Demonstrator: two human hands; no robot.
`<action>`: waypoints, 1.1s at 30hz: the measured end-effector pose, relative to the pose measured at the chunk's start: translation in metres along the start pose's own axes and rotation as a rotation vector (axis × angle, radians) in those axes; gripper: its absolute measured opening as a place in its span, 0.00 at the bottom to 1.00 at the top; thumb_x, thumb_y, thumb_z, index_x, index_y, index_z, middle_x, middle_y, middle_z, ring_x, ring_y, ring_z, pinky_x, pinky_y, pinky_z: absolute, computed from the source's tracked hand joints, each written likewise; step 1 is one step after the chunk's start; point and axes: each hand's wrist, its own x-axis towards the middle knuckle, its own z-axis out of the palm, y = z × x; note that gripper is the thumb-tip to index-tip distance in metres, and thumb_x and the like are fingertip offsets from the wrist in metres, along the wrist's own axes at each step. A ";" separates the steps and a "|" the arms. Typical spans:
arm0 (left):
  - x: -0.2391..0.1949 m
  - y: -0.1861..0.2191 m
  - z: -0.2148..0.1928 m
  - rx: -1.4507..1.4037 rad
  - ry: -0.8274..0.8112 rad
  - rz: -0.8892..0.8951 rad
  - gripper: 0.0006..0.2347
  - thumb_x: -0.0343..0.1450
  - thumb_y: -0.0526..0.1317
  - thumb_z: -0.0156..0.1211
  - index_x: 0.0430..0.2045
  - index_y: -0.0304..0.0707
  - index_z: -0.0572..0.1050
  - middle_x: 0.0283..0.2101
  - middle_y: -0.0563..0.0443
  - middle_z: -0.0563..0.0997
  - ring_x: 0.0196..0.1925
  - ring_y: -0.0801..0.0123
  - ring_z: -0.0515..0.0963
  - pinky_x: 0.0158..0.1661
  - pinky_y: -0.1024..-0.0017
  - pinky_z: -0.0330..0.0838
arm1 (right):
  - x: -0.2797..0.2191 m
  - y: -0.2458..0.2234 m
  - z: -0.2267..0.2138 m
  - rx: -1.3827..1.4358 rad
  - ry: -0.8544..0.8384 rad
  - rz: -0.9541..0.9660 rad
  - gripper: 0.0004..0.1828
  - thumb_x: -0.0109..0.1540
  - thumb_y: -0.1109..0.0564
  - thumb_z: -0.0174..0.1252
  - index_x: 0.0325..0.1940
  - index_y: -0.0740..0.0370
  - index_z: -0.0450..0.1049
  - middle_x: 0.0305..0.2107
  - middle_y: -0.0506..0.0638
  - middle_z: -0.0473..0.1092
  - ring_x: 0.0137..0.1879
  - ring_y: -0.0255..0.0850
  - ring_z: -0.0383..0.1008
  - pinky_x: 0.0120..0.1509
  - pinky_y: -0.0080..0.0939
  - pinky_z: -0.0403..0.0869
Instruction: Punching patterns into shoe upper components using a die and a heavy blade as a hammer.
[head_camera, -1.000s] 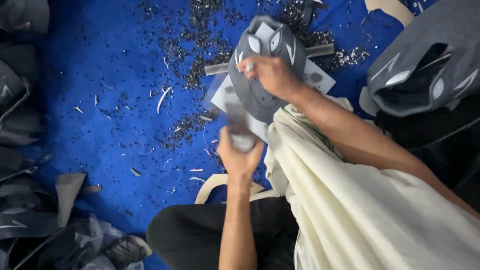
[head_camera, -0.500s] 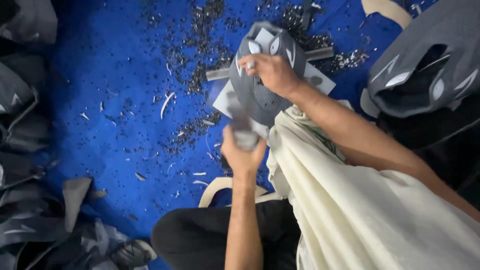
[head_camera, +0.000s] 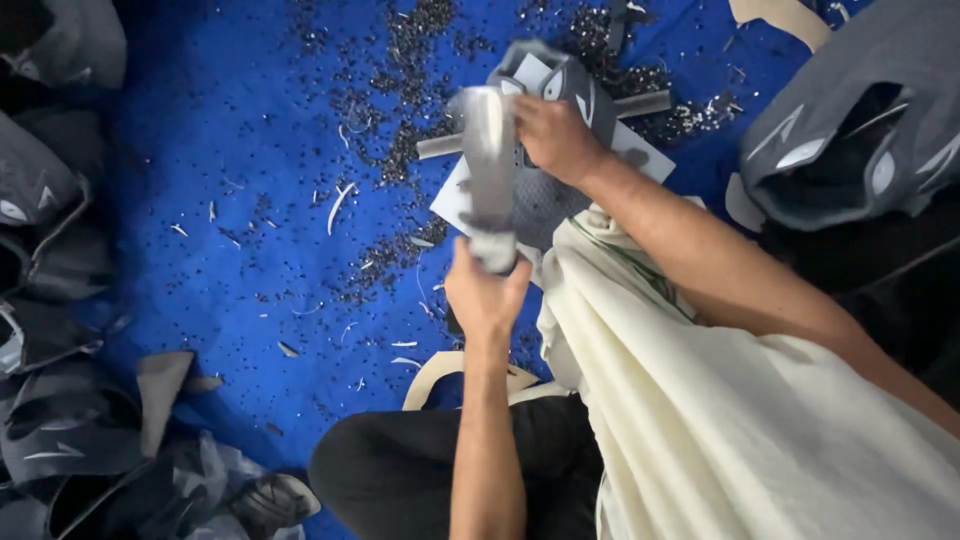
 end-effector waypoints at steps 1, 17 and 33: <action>-0.006 -0.003 0.003 0.059 -0.029 -0.073 0.17 0.58 0.41 0.73 0.34 0.34 0.73 0.29 0.47 0.81 0.31 0.57 0.84 0.35 0.65 0.77 | -0.004 0.010 0.003 0.013 0.003 0.081 0.06 0.68 0.66 0.55 0.47 0.69 0.76 0.38 0.58 0.79 0.45 0.45 0.81 0.48 0.44 0.80; 0.032 0.004 0.003 0.213 -0.055 0.119 0.19 0.58 0.43 0.71 0.38 0.36 0.72 0.30 0.40 0.79 0.32 0.49 0.80 0.37 0.60 0.72 | 0.008 0.012 -0.002 -0.396 0.134 -0.190 0.15 0.64 0.62 0.58 0.52 0.74 0.76 0.46 0.64 0.76 0.48 0.53 0.80 0.52 0.46 0.80; 0.030 -0.042 -0.039 0.444 -0.173 0.236 0.22 0.72 0.46 0.65 0.55 0.27 0.71 0.54 0.33 0.76 0.55 0.40 0.73 0.56 0.51 0.65 | -0.156 -0.058 -0.153 0.574 0.541 0.711 0.15 0.65 0.70 0.49 0.53 0.73 0.76 0.40 0.49 0.68 0.29 0.29 0.58 0.31 0.28 0.58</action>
